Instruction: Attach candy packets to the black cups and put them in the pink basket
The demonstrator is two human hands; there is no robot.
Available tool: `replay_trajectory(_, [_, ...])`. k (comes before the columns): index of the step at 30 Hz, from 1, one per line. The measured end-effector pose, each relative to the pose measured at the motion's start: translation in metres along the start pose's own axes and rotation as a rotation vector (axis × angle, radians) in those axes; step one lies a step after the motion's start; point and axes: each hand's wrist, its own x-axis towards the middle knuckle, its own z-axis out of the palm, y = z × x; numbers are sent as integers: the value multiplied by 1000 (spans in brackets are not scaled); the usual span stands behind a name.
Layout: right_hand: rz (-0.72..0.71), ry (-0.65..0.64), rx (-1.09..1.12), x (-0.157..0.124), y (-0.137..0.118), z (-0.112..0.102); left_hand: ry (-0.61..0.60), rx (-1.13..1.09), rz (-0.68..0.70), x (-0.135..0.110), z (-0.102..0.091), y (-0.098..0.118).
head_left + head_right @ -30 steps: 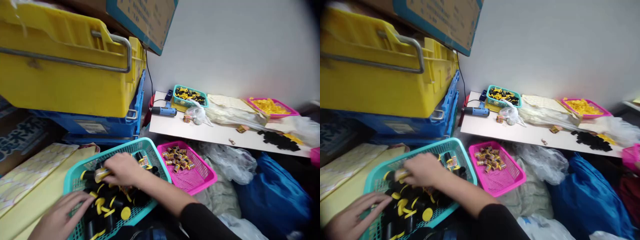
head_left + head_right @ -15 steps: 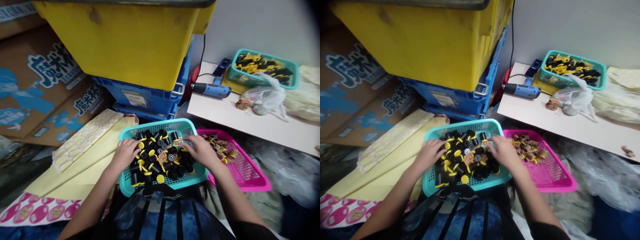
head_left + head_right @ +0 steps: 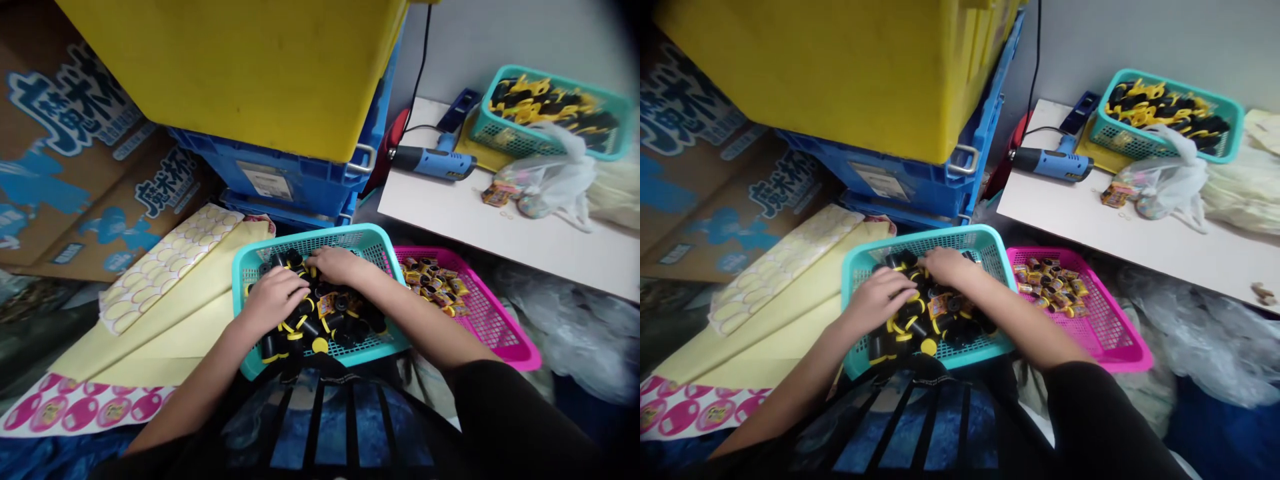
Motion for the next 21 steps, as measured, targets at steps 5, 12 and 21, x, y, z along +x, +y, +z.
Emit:
replay_trajectory(5, [138,385,302,-39,10,5,-217,75,-16,26,33,28])
replay_trajectory(12, [252,693,967,-109,16,28,-201,-46,-150,26,25,24])
replay_trajectory(21, [356,703,1074,-88,-24,36,335,-287,-416,-17,-3,27])
